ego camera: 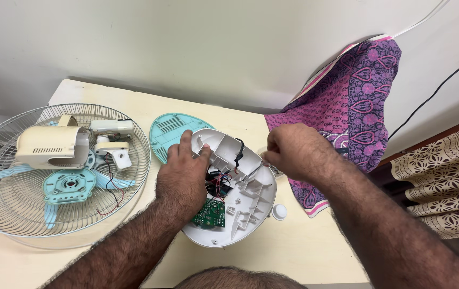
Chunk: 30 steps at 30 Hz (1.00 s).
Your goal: The person repairs a disassembled electric fan on a table. They handle the fan's wiring and control boards inside the open housing, use a screwdriver to loosen and tighten screws, reposition a circuit board, and press components into place inside the fan body.
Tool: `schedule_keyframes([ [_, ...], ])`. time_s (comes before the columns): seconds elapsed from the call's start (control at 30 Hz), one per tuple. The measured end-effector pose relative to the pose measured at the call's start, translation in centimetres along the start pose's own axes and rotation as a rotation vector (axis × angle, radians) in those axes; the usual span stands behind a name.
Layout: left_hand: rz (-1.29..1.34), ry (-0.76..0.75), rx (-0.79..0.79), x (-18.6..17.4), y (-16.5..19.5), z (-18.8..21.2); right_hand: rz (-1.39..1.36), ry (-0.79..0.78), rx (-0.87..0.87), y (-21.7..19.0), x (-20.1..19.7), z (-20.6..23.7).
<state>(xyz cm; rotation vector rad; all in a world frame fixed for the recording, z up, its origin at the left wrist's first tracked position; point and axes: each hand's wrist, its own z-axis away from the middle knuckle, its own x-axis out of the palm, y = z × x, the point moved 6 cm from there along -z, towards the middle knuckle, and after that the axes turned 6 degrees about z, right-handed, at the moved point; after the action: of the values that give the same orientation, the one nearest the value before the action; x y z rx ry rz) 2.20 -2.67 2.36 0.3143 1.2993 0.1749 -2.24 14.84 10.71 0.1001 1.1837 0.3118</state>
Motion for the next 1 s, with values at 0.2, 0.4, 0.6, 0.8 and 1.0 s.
schedule_keyframes([
  [0.2, -0.014, 0.023, 0.036, -0.1, 0.6, 0.1, -0.056, 0.080, -0.100, -1.1, -0.9, 0.3],
  [0.4, 0.040, 0.010, -0.026, 0.2, -0.2, 0.2, -0.105, 0.075, -0.078, -0.5, 0.0, 0.5],
  [0.6, 0.039, 0.014, -0.012, -0.1, 0.0, 0.3, 0.020, -0.061, 0.050, -0.3, 0.1, -0.2],
  [0.8, 0.026, -0.013, -0.032, 0.2, 0.1, 0.4, -0.074, -0.015, -0.131, -0.2, 0.0, -0.9],
  [1.0, 0.037, -0.010, -0.039, 0.2, -0.3, 0.5, -0.032, -0.068, -0.070, 0.1, -0.1, -0.3],
])
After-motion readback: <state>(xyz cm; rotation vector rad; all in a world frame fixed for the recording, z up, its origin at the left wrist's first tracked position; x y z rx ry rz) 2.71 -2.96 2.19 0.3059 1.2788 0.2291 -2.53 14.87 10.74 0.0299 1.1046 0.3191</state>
